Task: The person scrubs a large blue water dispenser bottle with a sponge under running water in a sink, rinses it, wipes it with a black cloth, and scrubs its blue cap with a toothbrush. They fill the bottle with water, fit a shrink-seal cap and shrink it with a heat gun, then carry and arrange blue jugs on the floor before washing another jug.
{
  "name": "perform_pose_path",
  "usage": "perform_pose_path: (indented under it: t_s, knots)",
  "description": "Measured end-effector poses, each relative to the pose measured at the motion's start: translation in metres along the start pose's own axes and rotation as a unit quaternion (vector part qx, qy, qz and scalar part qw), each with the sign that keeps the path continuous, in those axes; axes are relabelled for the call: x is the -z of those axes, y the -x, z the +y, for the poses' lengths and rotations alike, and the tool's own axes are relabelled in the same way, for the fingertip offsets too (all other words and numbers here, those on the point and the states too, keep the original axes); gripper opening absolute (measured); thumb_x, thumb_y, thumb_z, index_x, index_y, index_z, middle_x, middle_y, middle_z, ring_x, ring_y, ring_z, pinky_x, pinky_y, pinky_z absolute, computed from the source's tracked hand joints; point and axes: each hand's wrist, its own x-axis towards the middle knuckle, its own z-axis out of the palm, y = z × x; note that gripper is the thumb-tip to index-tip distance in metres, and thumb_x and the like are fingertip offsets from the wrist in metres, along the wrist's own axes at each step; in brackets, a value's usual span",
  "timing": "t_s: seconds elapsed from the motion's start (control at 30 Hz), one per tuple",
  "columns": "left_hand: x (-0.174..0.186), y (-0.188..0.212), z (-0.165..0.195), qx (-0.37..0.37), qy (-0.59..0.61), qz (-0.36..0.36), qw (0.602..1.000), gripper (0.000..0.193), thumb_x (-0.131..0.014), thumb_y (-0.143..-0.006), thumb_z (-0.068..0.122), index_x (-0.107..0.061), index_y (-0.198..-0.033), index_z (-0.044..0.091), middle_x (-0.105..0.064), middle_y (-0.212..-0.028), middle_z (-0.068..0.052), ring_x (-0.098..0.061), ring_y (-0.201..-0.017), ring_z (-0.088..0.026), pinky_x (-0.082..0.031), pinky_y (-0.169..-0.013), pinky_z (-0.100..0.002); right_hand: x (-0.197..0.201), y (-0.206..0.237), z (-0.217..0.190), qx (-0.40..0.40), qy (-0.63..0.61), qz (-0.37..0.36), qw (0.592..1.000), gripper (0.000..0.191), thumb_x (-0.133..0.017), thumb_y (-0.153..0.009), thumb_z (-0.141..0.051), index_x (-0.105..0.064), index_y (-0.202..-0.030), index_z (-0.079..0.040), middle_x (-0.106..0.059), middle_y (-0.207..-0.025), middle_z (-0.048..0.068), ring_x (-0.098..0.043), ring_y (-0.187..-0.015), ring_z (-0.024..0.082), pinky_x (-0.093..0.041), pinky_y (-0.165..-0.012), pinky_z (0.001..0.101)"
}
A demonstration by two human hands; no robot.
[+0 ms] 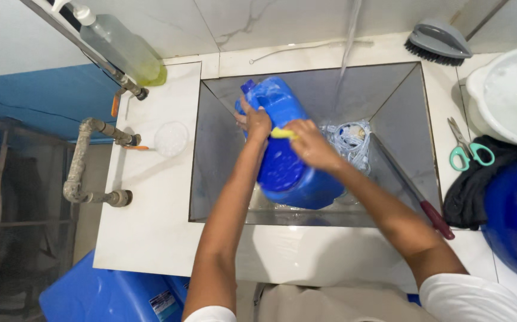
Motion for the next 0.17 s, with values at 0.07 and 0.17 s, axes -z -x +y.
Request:
perform_pose_path:
  t_s: [0.07, 0.17]
  knots:
    - [0.003, 0.002, 0.005, -0.125, -0.09, -0.044, 0.987, 0.059, -0.062, -0.095, 0.027, -0.047, -0.151, 0.015, -0.026, -0.158, -0.034, -0.019, -0.144, -0.055, -0.019, -0.116, -0.057, 0.043, 0.0, 0.017, -0.016, 0.021, -0.065, 0.998, 0.038, -0.058, -0.092, -0.018, -0.059, -0.129, -0.006, -0.058, -0.131, 0.016, -0.047, -0.123, 0.037, -0.037, -0.109, 0.0478]
    - [0.017, 0.017, -0.016, -0.379, -0.258, -0.159, 0.874, 0.038, -0.061, -0.115, 0.042, -0.049, -0.142, 0.019, -0.031, -0.161, -0.018, -0.014, -0.158, -0.041, -0.011, -0.129, -0.058, 0.09, 0.009, 0.028, -0.074, 0.04, -0.125, 0.989, 0.042, -0.059, -0.093, -0.019, -0.061, -0.135, -0.012, -0.057, -0.132, 0.016, -0.046, -0.123, 0.037, -0.035, -0.108, 0.0482]
